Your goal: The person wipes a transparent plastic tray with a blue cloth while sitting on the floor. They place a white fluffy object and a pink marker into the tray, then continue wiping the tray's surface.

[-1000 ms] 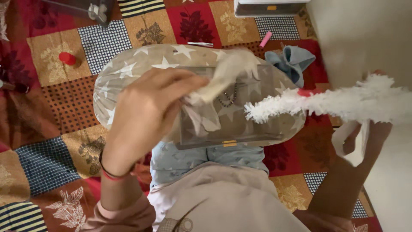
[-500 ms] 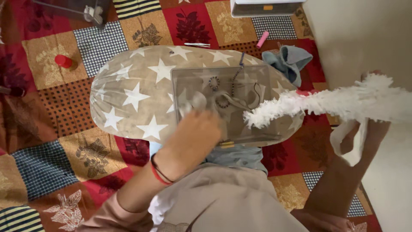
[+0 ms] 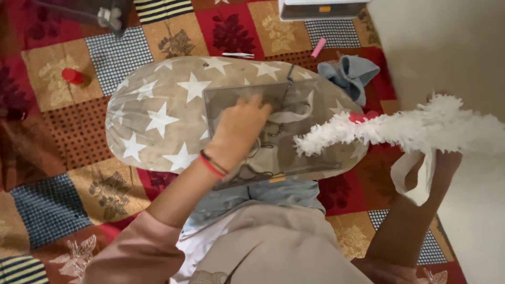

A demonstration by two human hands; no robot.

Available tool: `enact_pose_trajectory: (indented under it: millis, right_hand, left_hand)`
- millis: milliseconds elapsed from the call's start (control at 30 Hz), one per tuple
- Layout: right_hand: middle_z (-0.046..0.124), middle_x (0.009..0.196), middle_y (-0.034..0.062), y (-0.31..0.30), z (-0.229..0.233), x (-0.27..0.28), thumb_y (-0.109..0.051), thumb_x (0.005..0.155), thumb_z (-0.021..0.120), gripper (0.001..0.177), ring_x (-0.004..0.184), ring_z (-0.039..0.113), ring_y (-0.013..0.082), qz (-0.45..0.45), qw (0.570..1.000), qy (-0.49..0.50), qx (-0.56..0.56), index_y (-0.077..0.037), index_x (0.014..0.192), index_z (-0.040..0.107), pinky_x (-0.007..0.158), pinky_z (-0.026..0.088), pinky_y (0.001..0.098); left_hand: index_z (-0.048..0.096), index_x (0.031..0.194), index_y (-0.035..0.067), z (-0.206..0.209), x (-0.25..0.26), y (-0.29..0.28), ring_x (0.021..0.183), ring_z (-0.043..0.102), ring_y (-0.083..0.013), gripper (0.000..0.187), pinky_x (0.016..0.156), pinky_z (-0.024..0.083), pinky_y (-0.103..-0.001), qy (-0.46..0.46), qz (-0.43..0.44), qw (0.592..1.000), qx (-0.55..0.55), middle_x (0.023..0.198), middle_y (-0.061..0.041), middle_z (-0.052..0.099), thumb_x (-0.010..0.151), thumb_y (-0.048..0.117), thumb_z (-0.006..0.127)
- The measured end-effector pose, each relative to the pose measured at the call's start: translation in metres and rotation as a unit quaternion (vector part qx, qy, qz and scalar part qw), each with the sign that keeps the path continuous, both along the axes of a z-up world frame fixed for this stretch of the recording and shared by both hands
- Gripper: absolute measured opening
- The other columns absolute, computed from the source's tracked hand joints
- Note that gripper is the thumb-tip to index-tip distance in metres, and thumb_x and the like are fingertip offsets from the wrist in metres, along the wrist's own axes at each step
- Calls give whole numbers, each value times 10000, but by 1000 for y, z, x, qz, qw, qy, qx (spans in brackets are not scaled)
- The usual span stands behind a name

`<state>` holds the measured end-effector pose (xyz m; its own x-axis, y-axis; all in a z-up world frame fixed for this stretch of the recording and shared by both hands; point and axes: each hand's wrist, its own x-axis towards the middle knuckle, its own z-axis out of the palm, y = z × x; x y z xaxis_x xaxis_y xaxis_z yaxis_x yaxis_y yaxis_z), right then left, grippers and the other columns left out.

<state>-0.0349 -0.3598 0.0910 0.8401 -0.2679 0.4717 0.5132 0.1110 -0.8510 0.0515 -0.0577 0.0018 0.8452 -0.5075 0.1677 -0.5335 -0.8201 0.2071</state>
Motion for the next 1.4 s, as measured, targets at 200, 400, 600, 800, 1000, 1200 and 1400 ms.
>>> enact_pose_trajectory:
  millis: [200,400,600,800,1000,1200,1400]
  right_hand:
    - [594,1385,110,0,0,6,-196,879,727,603,1223,605,182,-1,1000,-4,3,-42,1437,558,1016,523,328]
    - [598,1378,109,3,0,6,-185,879,728,602,1218,608,181,0,1000,-2,6,-42,1438,558,1013,524,327]
    - [602,1370,108,4,4,7,-174,878,729,601,1212,611,180,4,1000,-1,6,-42,1439,558,1010,526,327]
    - [606,1363,106,5,5,0,-164,878,729,600,1206,614,178,0,1000,2,8,-43,1440,559,1007,527,326]
    - [610,1355,105,5,15,10,-153,878,730,599,1200,617,177,7,1000,-12,6,-43,1441,559,1004,529,325]
    - [613,1348,104,11,18,17,-142,878,731,598,1194,620,176,14,999,-25,15,-44,1442,559,1001,531,325]
    - [617,1340,103,15,15,16,-132,877,732,598,1188,623,175,18,999,-25,16,-44,1443,559,998,532,324]
  left_hand:
    - [696,968,95,14,-6,28,952,681,-361,309,717,563,-466,57,-81,994,-45,1037,-159,648,666,132,746]
    - [656,1017,52,67,3,50,812,696,-329,236,706,520,-447,194,-92,951,-220,847,-122,701,846,166,772]
    - [734,1046,73,122,-1,60,819,696,-184,239,702,538,-361,222,-162,880,-389,930,-47,735,883,230,810]
    - [724,1175,83,173,-7,57,1030,690,-138,152,865,560,-284,76,-226,862,-447,1171,-43,727,1025,63,710]
    - [704,1234,65,216,-16,64,1052,711,-109,195,870,613,-217,22,-214,845,-490,1229,-75,705,1101,-69,657]
    - [667,1213,-21,234,-18,70,1038,688,-121,67,947,600,-254,21,-193,763,-617,1196,-85,724,1177,-76,678]
    - [676,1058,7,226,0,83,861,700,-133,63,779,610,-258,63,-179,790,-584,1131,-77,727,1051,-49,705]
